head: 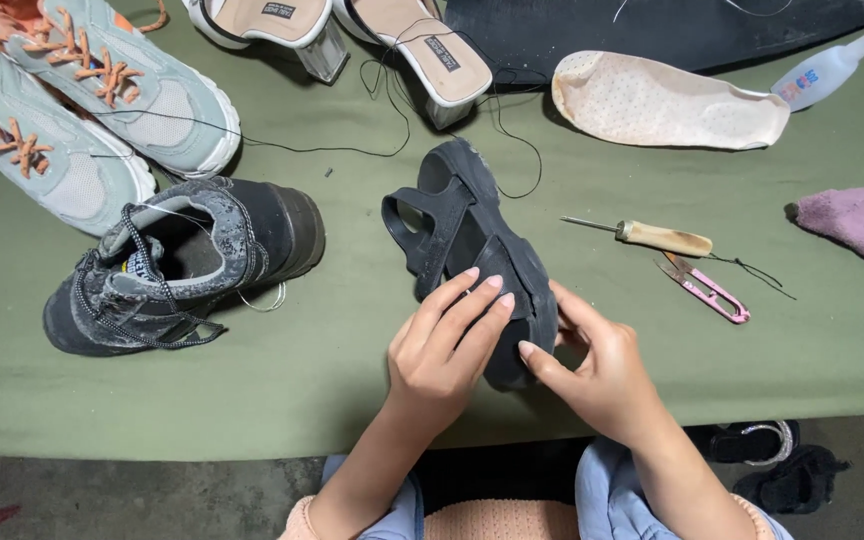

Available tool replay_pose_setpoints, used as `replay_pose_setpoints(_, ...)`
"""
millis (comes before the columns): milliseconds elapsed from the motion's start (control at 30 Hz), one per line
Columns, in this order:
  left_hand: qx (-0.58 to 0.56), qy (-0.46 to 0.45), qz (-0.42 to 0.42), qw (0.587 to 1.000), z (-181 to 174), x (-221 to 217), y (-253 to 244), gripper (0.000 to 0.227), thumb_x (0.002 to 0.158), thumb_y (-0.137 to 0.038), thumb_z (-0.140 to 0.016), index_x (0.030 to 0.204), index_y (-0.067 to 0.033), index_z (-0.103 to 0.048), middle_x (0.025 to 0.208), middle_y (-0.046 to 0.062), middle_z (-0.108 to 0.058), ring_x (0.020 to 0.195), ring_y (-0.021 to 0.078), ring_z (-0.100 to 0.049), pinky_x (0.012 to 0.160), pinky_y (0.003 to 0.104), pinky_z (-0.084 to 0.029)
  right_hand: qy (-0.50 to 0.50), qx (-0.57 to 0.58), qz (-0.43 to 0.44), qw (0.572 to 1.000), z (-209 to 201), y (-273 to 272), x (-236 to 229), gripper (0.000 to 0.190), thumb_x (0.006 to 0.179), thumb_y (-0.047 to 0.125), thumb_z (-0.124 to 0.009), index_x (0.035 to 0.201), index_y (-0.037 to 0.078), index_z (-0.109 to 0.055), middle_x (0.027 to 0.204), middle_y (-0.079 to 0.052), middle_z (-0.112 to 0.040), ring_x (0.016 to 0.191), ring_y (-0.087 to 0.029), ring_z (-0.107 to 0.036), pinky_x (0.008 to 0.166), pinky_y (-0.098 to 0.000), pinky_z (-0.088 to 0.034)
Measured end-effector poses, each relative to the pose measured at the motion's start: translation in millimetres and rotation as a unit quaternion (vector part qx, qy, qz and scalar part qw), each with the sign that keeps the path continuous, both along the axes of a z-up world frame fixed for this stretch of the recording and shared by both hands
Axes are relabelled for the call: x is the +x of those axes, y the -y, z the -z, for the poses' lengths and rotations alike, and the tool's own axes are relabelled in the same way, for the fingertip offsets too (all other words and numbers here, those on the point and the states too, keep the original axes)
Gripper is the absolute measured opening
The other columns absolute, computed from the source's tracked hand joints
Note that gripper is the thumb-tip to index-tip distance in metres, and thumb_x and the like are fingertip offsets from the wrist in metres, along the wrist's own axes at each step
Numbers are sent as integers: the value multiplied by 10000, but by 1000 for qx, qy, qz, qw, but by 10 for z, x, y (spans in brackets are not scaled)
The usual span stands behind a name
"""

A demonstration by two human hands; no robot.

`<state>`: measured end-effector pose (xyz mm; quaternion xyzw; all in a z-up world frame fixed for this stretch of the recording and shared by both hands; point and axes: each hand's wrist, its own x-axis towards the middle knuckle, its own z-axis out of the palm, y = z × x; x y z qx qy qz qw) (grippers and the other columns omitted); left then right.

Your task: The person repairs a black sandal by using a stitching awl to puncture the sole and thread a needle through the material. They also use scissors to cut the thread and a cloth to wipe the sandal's surface.

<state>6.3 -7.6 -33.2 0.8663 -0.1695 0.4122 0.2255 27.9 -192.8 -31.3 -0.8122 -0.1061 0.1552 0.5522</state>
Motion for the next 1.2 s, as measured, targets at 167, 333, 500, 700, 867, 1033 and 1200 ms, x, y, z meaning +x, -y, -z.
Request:
replay_pose_setpoints(167, 0, 2, -4, 1000, 14, -21, 14, 149, 1040, -22, -602, 1067, -75, -738, 1143, 55, -743, 1001, 293, -763, 626, 287, -567, 76, -135, 0, 988, -135, -95, -98, 720, 883, 231, -715, 1549, 114, -467, 819, 66, -558, 486, -108, -337, 556, -202, -423)
replay_pose_setpoints(333, -70, 32, 26, 997, 79, 21, -14, 79, 962, 26, -723, 1033, -8, -731, 1099, 120, -721, 974, 360, -744, 788, 360, -707, 283, -128, 6, 950, -167, -279, -204, 664, 935, 157, -697, 1499, -73, -434, 1198, -137, -718, 995, -212, -697, 922, -300, -547)
replay_pose_setpoints(500, -219, -68, 49, 972, 270, 29, -62, 139, 990, 111, -573, 1030, 55, -694, 1159, 205, -700, 1168, 443, -694, 1016, 477, -622, 384, -172, 16, 907, 83, -475, -232, 718, 992, 251, -731, 1494, -128, -386, 1362, -192, -645, 1112, -298, -655, 1005, -356, -538)
replay_pose_setpoints(700, -180, -103, 32, 978, 210, -106, -121, 121, 971, 14, -673, 1085, 50, -693, 1243, 234, -646, 1227, 405, -652, 1073, 489, -588, 345, -134, -41, 928, 162, -356, -248, 740, 997, 250, -700, 1528, -105, -328, 1526, -222, -509, 1318, -340, -587, 1122, -411, -481)
replay_pose_setpoints(867, -152, -163, 11, 975, 187, -185, -154, 302, 992, -17, -603, 1291, -23, -649, 1425, 216, -537, 1375, 432, -551, 1184, 511, -479, 274, -75, -64, 957, 155, -122, -184, 734, 987, 265, -677, 1557, -35, -323, 1567, -183, -480, 1400, -340, -526, 1195, -431, -418)
replay_pose_setpoints(1033, -142, -212, -6, 967, 268, -214, -194, 342, 996, -36, -623, 1334, -77, -649, 1508, 211, -472, 1370, 384, -545, 1153, 484, -465, 296, -101, 54, 948, 92, 437, 148, 166, 1008, 146, -609, 904, 59, -705, 1308, -134, -705, 1170, -304, -663, 1069, -405, -480)
replay_pose_setpoints(1200, -221, -236, -33, 946, 226, -175, -181, 400, 876, 21, -733, 1257, -13, -614, 1407, 263, -563, 1252, 465, -605, 991, 540, -544, 277, -241, 189, 911, 137, 950, 509, 226, 914, 113, -867, 1101, 136, -743, 1329, -85, -678, 1182, -330, -677, 995, -473, -532)
